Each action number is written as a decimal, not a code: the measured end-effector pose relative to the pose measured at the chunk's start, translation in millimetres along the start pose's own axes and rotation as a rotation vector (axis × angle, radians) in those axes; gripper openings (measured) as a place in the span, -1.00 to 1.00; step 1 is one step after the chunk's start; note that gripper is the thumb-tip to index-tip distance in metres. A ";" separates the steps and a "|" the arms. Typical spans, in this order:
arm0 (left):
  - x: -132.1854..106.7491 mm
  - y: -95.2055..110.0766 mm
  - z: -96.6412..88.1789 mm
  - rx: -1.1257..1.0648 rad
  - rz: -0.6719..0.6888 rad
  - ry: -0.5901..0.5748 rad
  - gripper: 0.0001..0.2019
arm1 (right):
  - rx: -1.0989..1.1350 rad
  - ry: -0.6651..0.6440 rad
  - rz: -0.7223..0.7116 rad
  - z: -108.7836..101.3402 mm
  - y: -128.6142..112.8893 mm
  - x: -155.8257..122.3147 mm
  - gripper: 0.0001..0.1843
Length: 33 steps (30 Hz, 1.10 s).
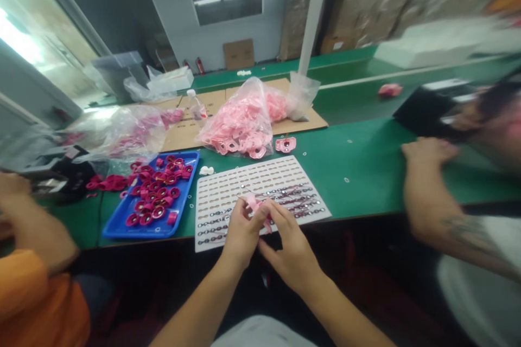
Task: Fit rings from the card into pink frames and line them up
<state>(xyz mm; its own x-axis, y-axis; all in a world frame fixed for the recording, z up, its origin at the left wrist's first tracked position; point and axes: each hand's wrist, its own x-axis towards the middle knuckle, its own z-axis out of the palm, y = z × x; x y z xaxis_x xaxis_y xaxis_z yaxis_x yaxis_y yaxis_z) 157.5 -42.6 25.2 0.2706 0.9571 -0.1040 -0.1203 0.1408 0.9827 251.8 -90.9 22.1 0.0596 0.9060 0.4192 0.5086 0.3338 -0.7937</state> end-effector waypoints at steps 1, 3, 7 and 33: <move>1.4 -2.2 4.2 -0.013 -0.008 -0.027 -0.76 | -0.023 0.038 0.019 -0.1 4.5 0.9 -0.52; 2.5 -5.8 10.1 -0.027 -0.010 -0.078 -0.71 | -0.067 0.104 0.093 -6.5 19.2 7.5 -0.59; -3.6 -7.5 4.8 -0.003 -0.015 -0.141 -0.53 | -0.200 0.224 0.381 -48.5 73.2 37.1 -0.60; -16.3 -9.2 -104.2 0.380 0.122 0.278 -0.80 | -0.486 -0.231 -0.021 69.5 51.7 104.5 -0.85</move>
<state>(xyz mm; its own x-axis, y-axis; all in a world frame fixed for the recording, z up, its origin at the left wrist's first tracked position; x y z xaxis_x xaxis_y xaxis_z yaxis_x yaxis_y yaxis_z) 54.7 -33.1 1.9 0.0050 0.9995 0.0296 0.2357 -0.0299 0.9714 224.6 39.2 -5.8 -0.1171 0.9525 0.2813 0.8498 0.2427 -0.4679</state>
